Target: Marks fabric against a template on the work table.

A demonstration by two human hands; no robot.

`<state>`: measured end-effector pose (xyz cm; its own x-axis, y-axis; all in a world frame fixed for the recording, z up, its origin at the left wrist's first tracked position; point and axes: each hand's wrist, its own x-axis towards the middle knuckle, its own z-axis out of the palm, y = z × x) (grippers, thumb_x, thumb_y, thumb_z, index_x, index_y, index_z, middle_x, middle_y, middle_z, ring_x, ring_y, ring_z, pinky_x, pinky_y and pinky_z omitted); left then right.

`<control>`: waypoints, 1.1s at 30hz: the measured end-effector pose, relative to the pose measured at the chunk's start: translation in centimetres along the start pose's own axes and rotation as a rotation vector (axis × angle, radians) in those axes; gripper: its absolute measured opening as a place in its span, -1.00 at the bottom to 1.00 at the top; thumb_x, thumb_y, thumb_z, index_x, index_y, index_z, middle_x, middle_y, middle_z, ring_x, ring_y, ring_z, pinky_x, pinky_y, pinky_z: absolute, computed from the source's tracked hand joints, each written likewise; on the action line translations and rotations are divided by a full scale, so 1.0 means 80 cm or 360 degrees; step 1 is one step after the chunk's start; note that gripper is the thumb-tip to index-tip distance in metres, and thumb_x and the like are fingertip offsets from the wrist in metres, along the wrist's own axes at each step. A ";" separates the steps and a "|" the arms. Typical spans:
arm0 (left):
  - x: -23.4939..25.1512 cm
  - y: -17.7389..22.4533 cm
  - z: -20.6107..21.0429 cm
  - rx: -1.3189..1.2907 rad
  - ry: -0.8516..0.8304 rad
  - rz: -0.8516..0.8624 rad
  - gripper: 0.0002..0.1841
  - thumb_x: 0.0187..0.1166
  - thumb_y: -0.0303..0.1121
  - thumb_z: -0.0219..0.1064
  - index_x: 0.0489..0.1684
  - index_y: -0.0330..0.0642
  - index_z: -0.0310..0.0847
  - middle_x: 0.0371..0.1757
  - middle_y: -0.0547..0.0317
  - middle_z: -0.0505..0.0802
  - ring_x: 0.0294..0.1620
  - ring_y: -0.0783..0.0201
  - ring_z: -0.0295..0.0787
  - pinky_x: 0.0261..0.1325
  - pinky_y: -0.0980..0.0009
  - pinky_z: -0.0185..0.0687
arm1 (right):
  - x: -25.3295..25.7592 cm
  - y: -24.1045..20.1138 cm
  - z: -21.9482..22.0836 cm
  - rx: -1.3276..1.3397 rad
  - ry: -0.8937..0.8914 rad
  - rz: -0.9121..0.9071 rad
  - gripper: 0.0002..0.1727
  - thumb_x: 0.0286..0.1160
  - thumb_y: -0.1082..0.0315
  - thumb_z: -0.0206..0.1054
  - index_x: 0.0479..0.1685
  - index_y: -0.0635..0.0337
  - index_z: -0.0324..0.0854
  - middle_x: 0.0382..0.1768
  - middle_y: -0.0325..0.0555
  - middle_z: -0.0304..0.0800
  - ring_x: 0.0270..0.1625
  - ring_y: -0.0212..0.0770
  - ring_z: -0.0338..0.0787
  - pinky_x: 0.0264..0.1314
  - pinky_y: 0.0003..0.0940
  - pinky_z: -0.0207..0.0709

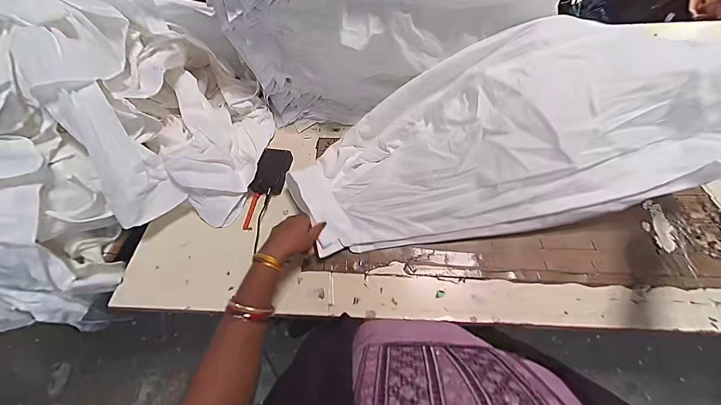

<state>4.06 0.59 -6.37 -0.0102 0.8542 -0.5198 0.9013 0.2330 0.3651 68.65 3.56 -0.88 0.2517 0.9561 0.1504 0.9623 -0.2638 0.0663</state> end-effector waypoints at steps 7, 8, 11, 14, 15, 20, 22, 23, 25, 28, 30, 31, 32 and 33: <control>-0.013 0.028 0.084 0.0012 0.0937 0.0713 -0.36 0.53 -0.27 0.46 0.64 -0.26 0.46 0.54 -0.59 0.54 0.51 -0.56 0.49 0.47 -0.36 0.40 | -0.116 -0.289 0.061 0.0864 -0.0051 -0.0804 -0.70 0.46 0.53 0.29 0.11 0.46 0.74 0.06 0.44 0.82 0.06 0.49 0.83 0.03 0.49 0.56; -0.007 0.028 0.091 0.0121 0.0782 0.0843 -0.47 0.62 -0.30 0.35 0.60 -0.22 0.52 0.53 -0.50 0.60 0.56 -0.50 0.49 0.55 -0.34 0.34 | -0.153 -0.338 0.061 0.0832 -0.0186 -0.1049 -0.69 0.43 0.51 0.32 0.12 0.41 0.74 0.01 0.37 0.85 -0.04 0.43 0.87 -0.08 0.44 0.61; 0.014 0.016 0.111 0.0311 0.0575 0.0923 -0.60 0.79 -0.41 0.07 0.39 -0.56 0.57 0.40 -0.46 0.71 0.48 -0.35 0.64 0.57 -0.11 0.44 | -0.214 -0.438 0.076 0.0590 -0.0140 -0.1746 -0.71 0.47 0.46 0.34 0.12 0.35 0.77 0.02 0.29 0.87 -0.29 0.30 0.90 -0.41 0.16 0.68; 0.008 0.007 0.105 0.0345 0.0323 0.0936 -0.48 0.83 -0.35 -0.01 0.59 -0.65 0.32 0.61 -0.53 0.51 0.69 -0.36 0.40 0.74 -0.04 0.22 | -0.220 -0.475 0.092 0.0447 -0.0004 -0.1933 -0.72 0.49 0.54 0.26 0.11 0.38 0.74 -0.04 0.30 0.86 -0.44 0.22 0.85 -0.53 -0.01 0.63; 0.008 0.002 0.105 0.0338 0.0297 0.0966 -0.46 0.82 -0.34 0.00 0.61 -0.65 0.29 0.63 -0.53 0.48 0.71 -0.35 0.37 0.74 -0.03 0.21 | -0.219 -0.480 0.091 0.0407 -0.0039 -0.1891 -0.69 0.50 0.56 0.24 0.17 0.39 0.72 -0.03 0.31 0.84 -0.43 0.23 0.85 -0.51 0.00 0.64; 0.024 -0.019 0.107 0.0252 0.0415 0.1162 -0.57 0.80 -0.48 -0.03 0.51 -0.63 0.43 0.53 -0.49 0.60 0.58 -0.34 0.55 0.55 -0.04 0.50 | -0.211 -0.495 0.098 0.0442 0.0046 -0.1750 -0.61 0.44 0.58 0.29 0.27 0.38 0.69 0.11 0.42 0.79 -0.41 0.26 0.86 -0.49 0.01 0.65; 0.028 -0.025 0.100 0.0103 0.0375 0.1183 -0.58 0.81 -0.49 -0.03 0.48 -0.57 0.50 0.51 -0.43 0.64 0.56 -0.29 0.59 0.58 -0.02 0.48 | -0.202 -0.497 0.106 0.0559 0.0156 -0.1805 -0.64 0.40 0.56 0.32 0.20 0.40 0.72 0.09 0.41 0.80 -0.41 0.24 0.87 -0.48 -0.01 0.67; 0.029 -0.028 0.095 -0.0018 0.0360 0.1175 -0.59 0.81 -0.47 -0.02 0.44 -0.54 0.56 0.49 -0.40 0.67 0.55 -0.26 0.61 0.61 0.00 0.45 | -0.197 -0.498 0.112 0.0610 0.0262 -0.1869 -0.69 0.39 0.54 0.32 0.10 0.40 0.75 0.03 0.37 0.83 -0.44 0.20 0.86 -0.51 -0.04 0.66; 0.032 -0.032 0.089 -0.0243 0.0361 0.1162 -0.62 0.80 -0.44 0.03 0.33 -0.50 0.67 0.44 -0.33 0.74 0.51 -0.22 0.67 0.61 0.04 0.45 | -0.187 -0.497 0.126 0.0678 0.0497 -0.1992 -0.78 0.41 0.49 0.27 -0.08 0.35 0.77 -0.09 0.23 0.88 -0.48 0.10 0.84 -0.56 -0.13 0.61; 0.034 -0.039 0.088 -0.0402 0.0353 0.1158 -0.65 0.77 -0.45 0.08 0.23 -0.48 0.75 0.39 -0.27 0.78 0.47 -0.17 0.71 0.58 0.06 0.47 | -0.185 -0.490 0.146 0.0746 0.0753 -0.2048 -0.75 0.53 0.42 0.19 -0.15 0.23 0.82 -0.23 0.07 0.89 -0.53 -0.02 0.77 -0.56 -0.23 0.56; 0.041 -0.042 0.079 -0.0467 0.0367 0.1197 -0.68 0.73 -0.49 0.12 0.16 -0.47 0.78 0.35 -0.26 0.81 0.43 -0.16 0.74 0.56 0.07 0.48 | -0.180 -0.491 0.148 0.0730 0.0839 -0.2057 -0.72 0.57 0.40 0.16 -0.12 0.20 0.83 -0.29 0.01 0.89 -0.55 -0.05 0.74 -0.55 -0.25 0.52; 0.044 -0.044 0.077 -0.0457 0.0375 0.1233 -0.69 0.71 -0.52 0.12 0.14 -0.47 0.79 0.31 -0.26 0.83 0.41 -0.17 0.75 0.54 0.07 0.50 | -0.179 -0.490 0.148 0.0709 0.0865 -0.2056 -0.71 0.58 0.39 0.15 -0.10 0.19 0.84 -0.29 -0.01 0.90 -0.54 -0.07 0.74 -0.55 -0.26 0.51; 0.047 -0.046 0.078 -0.0408 0.0416 0.1281 -0.69 0.70 -0.54 0.12 0.10 -0.46 0.80 0.28 -0.24 0.85 0.37 -0.16 0.78 0.49 0.06 0.55 | -0.180 -0.490 0.148 0.0696 0.0886 -0.2059 -0.71 0.58 0.39 0.15 -0.09 0.18 0.84 -0.29 -0.03 0.90 -0.54 -0.08 0.74 -0.55 -0.28 0.50; 0.050 -0.047 0.083 -0.0347 0.0512 0.1339 -0.70 0.69 -0.55 0.12 0.06 -0.46 0.81 0.23 -0.24 0.87 0.31 -0.17 0.82 0.40 0.04 0.63 | -0.180 -0.490 0.148 0.0694 0.0904 -0.2061 -0.71 0.58 0.40 0.14 -0.09 0.17 0.84 -0.30 -0.04 0.90 -0.54 -0.09 0.72 -0.54 -0.29 0.49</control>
<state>3.49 0.08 -14.95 0.4615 0.8620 0.2097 0.5653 -0.4679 0.6793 28.52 1.66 -17.36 -0.7605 0.2860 0.5829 0.4603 0.8706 0.1735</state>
